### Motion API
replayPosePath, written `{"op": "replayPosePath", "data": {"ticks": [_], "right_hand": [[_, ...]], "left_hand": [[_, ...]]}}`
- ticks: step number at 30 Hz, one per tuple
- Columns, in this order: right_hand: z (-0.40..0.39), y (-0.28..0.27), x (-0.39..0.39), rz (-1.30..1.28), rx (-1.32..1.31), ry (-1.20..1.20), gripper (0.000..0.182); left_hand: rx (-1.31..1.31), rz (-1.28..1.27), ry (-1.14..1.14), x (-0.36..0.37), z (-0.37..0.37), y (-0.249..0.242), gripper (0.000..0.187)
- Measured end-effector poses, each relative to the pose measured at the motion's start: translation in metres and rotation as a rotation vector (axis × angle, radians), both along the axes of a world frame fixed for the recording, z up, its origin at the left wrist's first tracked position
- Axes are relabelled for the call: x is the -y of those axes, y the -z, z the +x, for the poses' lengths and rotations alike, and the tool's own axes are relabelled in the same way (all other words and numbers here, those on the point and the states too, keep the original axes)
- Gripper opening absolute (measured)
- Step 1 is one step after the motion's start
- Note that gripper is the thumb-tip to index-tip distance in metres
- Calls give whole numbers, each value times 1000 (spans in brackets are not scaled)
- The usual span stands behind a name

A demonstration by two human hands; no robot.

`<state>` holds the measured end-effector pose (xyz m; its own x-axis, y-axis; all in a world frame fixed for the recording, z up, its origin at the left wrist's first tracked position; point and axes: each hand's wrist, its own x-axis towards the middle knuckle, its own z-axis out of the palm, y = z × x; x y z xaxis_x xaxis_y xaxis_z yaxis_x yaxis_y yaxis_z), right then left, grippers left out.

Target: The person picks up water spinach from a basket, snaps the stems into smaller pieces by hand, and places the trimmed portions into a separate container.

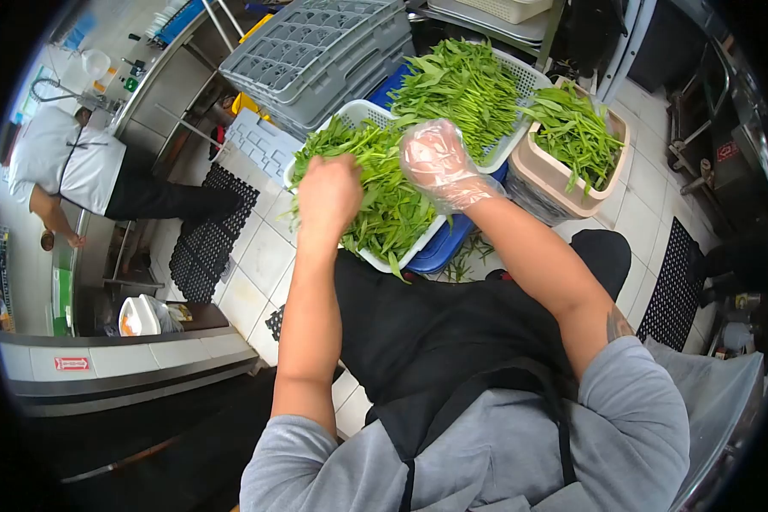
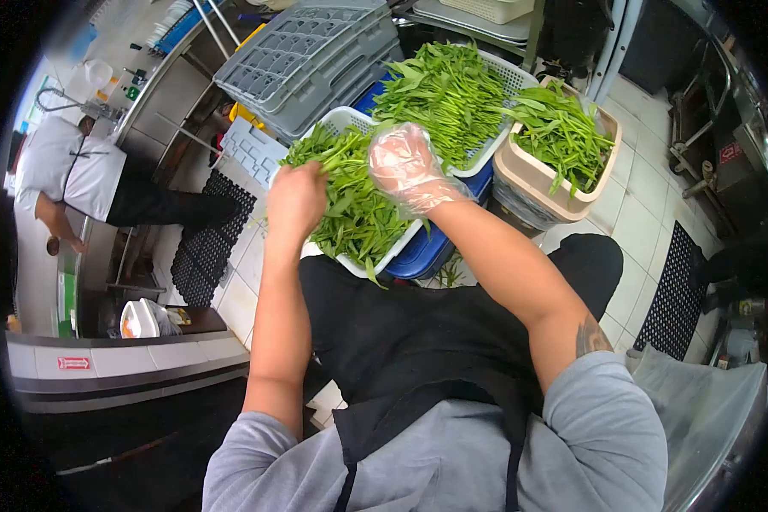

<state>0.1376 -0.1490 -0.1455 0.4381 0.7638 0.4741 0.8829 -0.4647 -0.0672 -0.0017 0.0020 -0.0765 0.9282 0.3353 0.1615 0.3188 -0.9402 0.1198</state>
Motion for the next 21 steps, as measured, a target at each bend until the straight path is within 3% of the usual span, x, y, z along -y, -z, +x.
{"op": "replayPosePath", "data": {"ticks": [1,5,6,11,14,16,17,18,19,21], "right_hand": [[8,-2,1,-34,-55,24,14],[23,1,16,465,-419,-245,25],[19,-12,27,466,-587,-212,32],[22,-32,99,656,-692,71,37],[54,-29,175,680,-609,275,34],[81,-15,217,849,-648,436,33],[102,-3,245,786,-560,429,35],[101,-18,256,558,-442,602,40],[110,-18,267,411,-543,670,42],[118,12,288,31,-38,694,41]], "left_hand": [[123,-25,2,-5,-3,2,25],[550,-199,-11,-40,-21,22,23],[590,-413,-55,-42,-27,21,26],[1022,-1365,-69,-56,-58,32,33],[1070,-1511,-94,-64,-72,38,36],[1120,-1520,-154,-67,-78,37,33],[1134,-1553,-145,-70,-80,40,26],[1138,-1551,-150,-73,-80,43,23],[1142,-1551,-150,-74,-77,44,20],[1103,-1553,-145,-68,-71,44,16]]}}
